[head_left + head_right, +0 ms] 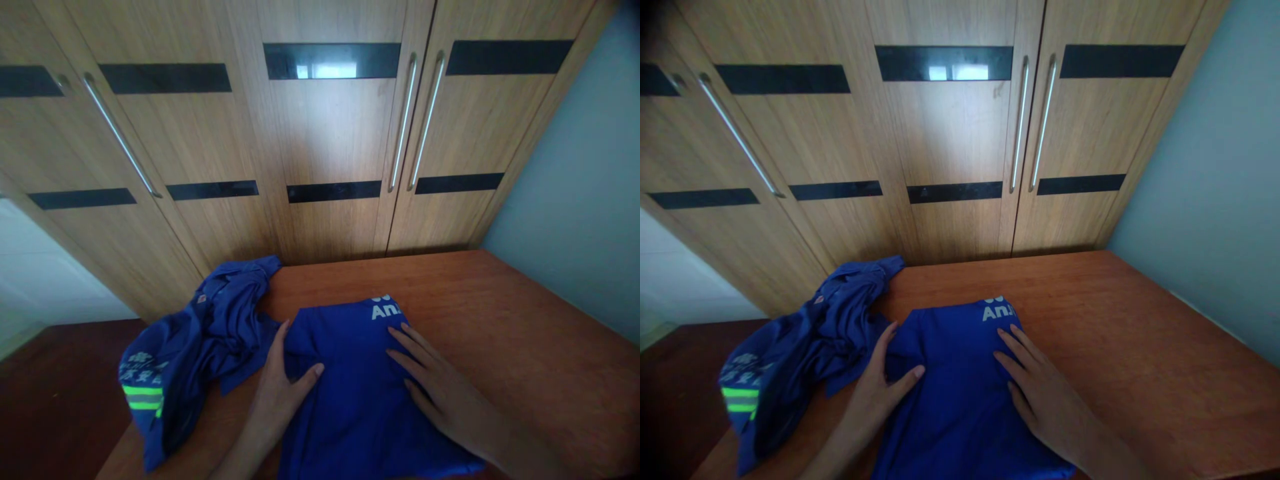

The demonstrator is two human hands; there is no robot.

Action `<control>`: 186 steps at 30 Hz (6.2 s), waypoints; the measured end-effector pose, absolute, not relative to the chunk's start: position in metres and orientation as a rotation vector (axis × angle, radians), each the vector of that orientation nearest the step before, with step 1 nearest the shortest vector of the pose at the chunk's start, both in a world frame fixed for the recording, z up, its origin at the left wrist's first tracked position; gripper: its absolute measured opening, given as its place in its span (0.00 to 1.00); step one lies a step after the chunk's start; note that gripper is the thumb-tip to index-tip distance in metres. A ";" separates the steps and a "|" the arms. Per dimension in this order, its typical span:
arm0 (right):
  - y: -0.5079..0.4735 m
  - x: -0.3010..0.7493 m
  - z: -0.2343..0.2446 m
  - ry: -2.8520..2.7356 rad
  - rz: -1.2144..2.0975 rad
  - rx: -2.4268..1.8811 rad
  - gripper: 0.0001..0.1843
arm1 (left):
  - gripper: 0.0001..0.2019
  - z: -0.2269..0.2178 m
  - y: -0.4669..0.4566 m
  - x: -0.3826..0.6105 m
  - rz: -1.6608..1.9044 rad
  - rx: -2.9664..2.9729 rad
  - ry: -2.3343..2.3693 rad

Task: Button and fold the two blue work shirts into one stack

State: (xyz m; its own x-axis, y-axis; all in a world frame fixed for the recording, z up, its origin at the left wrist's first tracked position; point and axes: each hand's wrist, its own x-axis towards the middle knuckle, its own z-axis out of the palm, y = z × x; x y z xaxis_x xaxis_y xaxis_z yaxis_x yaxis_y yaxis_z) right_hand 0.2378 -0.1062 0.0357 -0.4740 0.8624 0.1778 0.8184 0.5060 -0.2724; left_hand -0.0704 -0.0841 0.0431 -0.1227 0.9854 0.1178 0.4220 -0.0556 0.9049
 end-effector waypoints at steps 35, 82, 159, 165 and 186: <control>-0.118 0.252 0.031 -2.350 -0.011 -1.572 0.23 | 0.27 0.038 -0.094 -0.070 0.298 2.884 1.479; -0.131 0.224 0.000 -2.376 -0.240 -1.644 0.28 | 0.25 0.057 -0.105 -0.041 0.603 2.882 1.502; 0.055 0.346 -0.007 -2.038 -0.176 -2.332 0.33 | 0.25 0.007 -0.082 -0.047 0.244 2.742 1.547; 0.026 0.285 -0.021 -1.976 -0.167 -2.277 0.37 | 0.25 0.005 -0.082 -0.049 0.280 2.742 1.529; 0.015 0.272 -0.002 -2.060 -0.386 -2.156 0.28 | 0.26 0.087 -0.045 -0.121 0.629 2.621 2.379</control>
